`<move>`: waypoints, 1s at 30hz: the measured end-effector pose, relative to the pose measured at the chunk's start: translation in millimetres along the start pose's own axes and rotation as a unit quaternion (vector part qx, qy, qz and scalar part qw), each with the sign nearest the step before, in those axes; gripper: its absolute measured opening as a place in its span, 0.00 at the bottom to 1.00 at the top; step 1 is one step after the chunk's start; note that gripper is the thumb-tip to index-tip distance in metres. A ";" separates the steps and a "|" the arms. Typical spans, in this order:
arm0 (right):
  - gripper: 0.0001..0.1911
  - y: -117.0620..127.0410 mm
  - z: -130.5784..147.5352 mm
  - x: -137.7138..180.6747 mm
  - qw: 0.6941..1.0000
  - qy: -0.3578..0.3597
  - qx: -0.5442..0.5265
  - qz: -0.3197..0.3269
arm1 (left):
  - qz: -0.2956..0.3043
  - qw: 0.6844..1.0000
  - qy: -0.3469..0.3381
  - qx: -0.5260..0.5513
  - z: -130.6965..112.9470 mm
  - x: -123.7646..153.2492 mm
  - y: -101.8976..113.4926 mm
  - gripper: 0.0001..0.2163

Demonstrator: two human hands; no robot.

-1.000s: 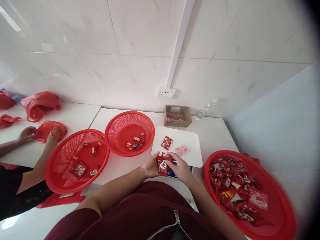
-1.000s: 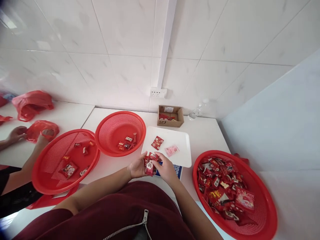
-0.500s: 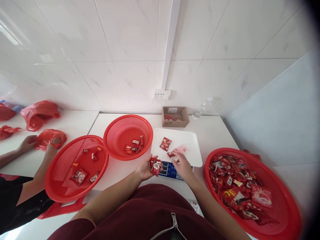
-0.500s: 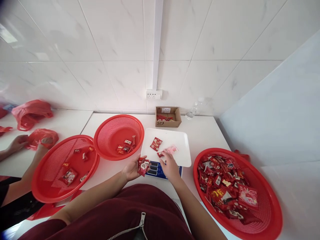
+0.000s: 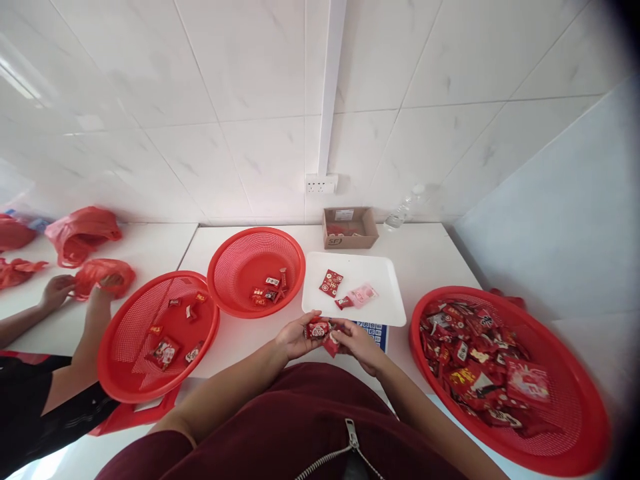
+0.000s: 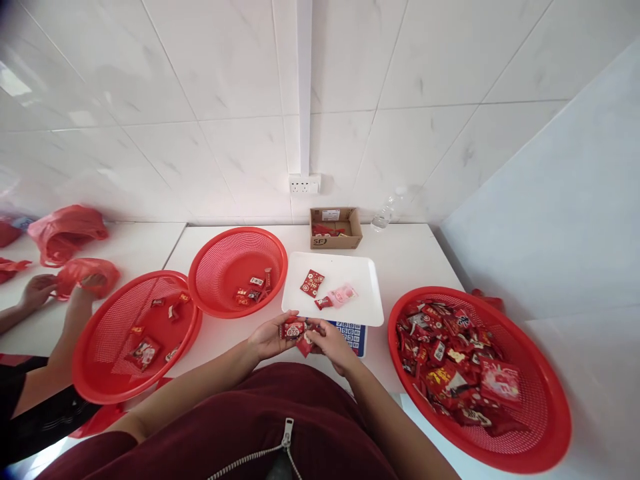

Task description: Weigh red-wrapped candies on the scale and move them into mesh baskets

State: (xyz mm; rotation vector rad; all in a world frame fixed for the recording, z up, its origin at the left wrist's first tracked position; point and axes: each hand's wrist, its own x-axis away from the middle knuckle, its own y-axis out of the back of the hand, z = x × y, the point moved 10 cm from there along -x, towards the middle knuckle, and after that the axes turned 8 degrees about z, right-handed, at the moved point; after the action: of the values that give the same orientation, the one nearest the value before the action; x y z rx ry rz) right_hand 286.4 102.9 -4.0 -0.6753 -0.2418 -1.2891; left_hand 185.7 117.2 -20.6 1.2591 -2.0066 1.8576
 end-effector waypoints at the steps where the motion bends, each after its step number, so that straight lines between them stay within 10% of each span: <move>1: 0.25 11.0 5.1 -2.1 0.999 0.014 -0.011 -0.029 | -0.006 1.000 -0.002 0.000 -2.4 1.6 2.5 0.06; 9: 0.34 73.6 53.3 -11.6 0.976 0.121 0.047 -0.173 | -0.027 1.000 -0.005 0.000 -10.6 13.4 17.5 0.08; 22: 0.36 75.9 54.9 -11.4 0.961 0.168 0.139 -0.170 | 0.019 0.999 0.018 -0.035 -5.9 24.5 -1.2 0.10; 30: 0.24 5.9 44.9 -0.9 0.955 0.127 0.269 0.009 | 0.018 0.980 0.064 -0.185 5.9 24.3 -5.9 0.12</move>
State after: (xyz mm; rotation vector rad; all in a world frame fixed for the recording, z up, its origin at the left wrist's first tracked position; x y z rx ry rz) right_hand 300.7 130.7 28.9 -0.0450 -0.3551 -1.2055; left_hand 176.4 101.1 -2.9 0.9803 -2.1820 1.4421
